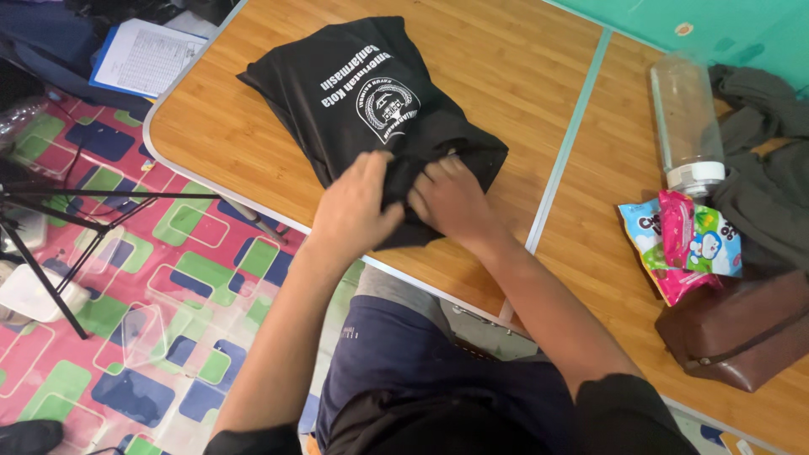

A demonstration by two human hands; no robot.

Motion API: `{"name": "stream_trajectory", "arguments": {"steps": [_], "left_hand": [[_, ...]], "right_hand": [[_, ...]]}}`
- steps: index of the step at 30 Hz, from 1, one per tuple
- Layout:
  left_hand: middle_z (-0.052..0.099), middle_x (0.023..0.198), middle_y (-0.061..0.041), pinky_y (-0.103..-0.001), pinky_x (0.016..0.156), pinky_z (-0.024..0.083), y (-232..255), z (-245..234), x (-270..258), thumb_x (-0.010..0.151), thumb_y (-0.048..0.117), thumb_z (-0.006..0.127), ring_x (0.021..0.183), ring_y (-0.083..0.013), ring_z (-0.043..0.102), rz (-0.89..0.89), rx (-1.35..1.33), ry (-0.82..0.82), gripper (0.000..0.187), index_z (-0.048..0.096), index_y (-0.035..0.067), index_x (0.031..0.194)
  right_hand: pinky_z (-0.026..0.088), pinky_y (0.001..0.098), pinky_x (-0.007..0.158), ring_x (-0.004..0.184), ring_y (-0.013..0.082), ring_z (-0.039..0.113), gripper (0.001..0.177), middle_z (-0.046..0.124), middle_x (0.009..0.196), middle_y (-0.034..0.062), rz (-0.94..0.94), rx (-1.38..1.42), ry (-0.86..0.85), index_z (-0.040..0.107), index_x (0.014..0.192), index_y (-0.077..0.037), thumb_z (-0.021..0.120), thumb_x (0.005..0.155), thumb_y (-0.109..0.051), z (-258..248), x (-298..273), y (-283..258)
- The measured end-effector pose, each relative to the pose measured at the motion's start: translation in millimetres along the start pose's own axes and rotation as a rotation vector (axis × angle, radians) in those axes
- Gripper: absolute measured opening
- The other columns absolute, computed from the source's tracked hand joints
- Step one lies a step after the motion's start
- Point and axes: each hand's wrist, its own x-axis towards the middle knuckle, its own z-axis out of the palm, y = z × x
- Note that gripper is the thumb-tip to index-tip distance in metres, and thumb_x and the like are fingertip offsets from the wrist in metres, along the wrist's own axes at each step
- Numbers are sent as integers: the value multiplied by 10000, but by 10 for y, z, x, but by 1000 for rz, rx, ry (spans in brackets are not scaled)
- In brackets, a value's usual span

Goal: The person packs a black tote bag at a table. They place a folder, a notebook, a charger with cable, and snack packets into the bag, then fold a dark jacket and put it in as well, arranging the contents inside the bag.

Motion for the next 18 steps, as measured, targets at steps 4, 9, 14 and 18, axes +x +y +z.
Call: {"name": "stream_trajectory", "arguments": {"steps": [4,9,14,18], "left_hand": [[616,1260,-233,-465,991,492,3,-115,-364,726,336,825,1158,-398,608,17,-139,-261,844,463,-8,1407],[485,1499,-240,-530,1134,380,-332,-194,-756,624,407,858,1380,-430,481,209,-75,-106,1061,370,-25,1462],[381,1632,-216,-525,1215,346,-529,-43,-946,699,380,866,1505,-436,381,83,-21,-4,1077,323,13,1554],[344,1589,-265,-566,1128,348,-542,74,-930,514,300,850,1432,-456,354,95,69,-84,978,554,159,1435]], "right_hand": [[513,413,839,938,301,642,241,674,1020,91,-8,97,25,738,1030,-76,741,792,-41,-457,-366,47],[489,465,1038,1226,398,559,660,539,1371,189,235,-121,10,589,1406,-15,671,757,82,-746,-483,473],[467,470,1061,1297,423,523,514,511,1443,194,179,115,-126,606,1322,15,738,824,14,-670,-363,627],[488,438,1049,1298,392,549,274,535,1448,152,192,226,-128,650,1127,0,727,865,1,-449,-290,529]]}}
